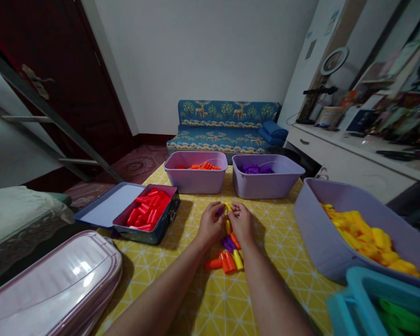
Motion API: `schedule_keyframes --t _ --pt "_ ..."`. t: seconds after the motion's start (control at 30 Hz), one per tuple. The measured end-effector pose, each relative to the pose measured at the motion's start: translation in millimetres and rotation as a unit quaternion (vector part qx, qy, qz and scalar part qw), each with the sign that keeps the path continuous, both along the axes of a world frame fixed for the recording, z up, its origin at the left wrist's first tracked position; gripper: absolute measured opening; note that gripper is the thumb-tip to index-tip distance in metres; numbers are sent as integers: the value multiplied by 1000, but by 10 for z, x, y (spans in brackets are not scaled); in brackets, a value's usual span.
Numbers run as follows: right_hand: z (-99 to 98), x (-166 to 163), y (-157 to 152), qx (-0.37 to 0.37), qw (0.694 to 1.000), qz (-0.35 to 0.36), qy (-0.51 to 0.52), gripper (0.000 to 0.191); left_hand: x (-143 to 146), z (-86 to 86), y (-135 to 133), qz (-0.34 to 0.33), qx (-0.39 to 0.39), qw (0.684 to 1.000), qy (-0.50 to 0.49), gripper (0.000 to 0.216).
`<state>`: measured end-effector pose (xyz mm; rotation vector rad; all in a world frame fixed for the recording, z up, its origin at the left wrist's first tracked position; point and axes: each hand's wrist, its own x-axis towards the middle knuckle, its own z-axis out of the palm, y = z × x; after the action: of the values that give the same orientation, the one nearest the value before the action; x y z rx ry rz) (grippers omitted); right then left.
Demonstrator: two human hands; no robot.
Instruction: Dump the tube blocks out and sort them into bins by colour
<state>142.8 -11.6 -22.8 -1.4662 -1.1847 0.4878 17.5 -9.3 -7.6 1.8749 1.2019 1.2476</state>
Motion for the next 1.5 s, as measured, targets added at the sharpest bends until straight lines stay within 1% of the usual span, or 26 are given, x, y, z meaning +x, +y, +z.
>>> schedule_keyframes --t 0.07,0.13,0.2,0.27,0.33,0.43,0.53,0.63,0.7,0.73,0.8,0.83,0.87,0.97,1.1,1.13,1.17,1.2,1.23,1.3,1.37,1.4,1.43,1.47,1.5 --pt "-27 23 31 13 1000 -7 21 27 66 5 111 17 -32 998 -53 28" --pt "-40 43 49 20 999 -18 35 27 150 -3 194 43 -49 995 -81 28" --pt "-36 54 48 28 997 -24 68 25 239 -16 230 52 -24 996 -71 27" --pt "-7 58 24 43 990 -30 133 25 314 -24 224 35 18 998 -44 28" --pt "66 69 -17 66 975 -53 204 27 357 -29 198 15 36 999 -29 28" --pt "295 132 -89 129 947 -116 272 30 366 -35 168 23 17 999 -29 25" --pt "649 270 -154 208 917 -155 304 29 353 -40 165 25 -8 1000 -17 24" --pt "992 467 -210 278 886 -179 326 26 348 -39 168 19 -8 1000 14 24" --pt "1135 608 -235 322 856 -191 356 19 348 -38 169 19 -6 999 28 25" --pt "1173 676 -242 342 837 -197 378 14 348 -38 168 20 -5 999 32 25" --pt "1190 798 -239 380 797 -207 421 4 346 -41 166 21 -4 999 38 25" --pt "1178 851 -230 395 782 -210 434 3 344 -42 164 21 -3 999 40 26" --pt "1159 897 -218 407 773 -210 439 5 342 -43 162 21 -2 999 43 26" --pt "1106 995 -185 428 770 -199 430 7 336 -42 156 20 0 999 46 27" --pt "1116 1003 -193 420 756 -195 463 14 334 -42 158 19 4 999 49 28" --pt "1123 975 -198 407 756 -194 474 14 335 -43 159 20 4 999 51 28" --pt "1124 935 -200 388 763 -192 481 14 336 -43 159 20 3 998 52 28" --pt "1116 885 -196 360 777 -188 481 13 339 -41 159 20 0 999 51 28" --pt "1093 825 -185 322 800 -179 474 14 341 -37 157 20 -3 999 46 27" --pt "1000 693 -143 221 862 -145 432 21 346 -23 151 21 -15 1000 18 22" --pt "844 565 -84 98 928 -81 350 29 347 -2 148 20 -37 999 -32 19" --pt "751 508 -55 39 954 -44 293 31 345 7 149 17 -51 997 -63 22" --pt "656 458 -30 -14 975 -10 223 31 341 14 154 14 -66 993 -96 25" --pt "564 416 -12 -57 988 18 142 29 334 19 162 13 -79 988 -130 27" --pt "484 380 -2 -87 994 40 52 27 325 20 173 15 -90 982 -163 28"
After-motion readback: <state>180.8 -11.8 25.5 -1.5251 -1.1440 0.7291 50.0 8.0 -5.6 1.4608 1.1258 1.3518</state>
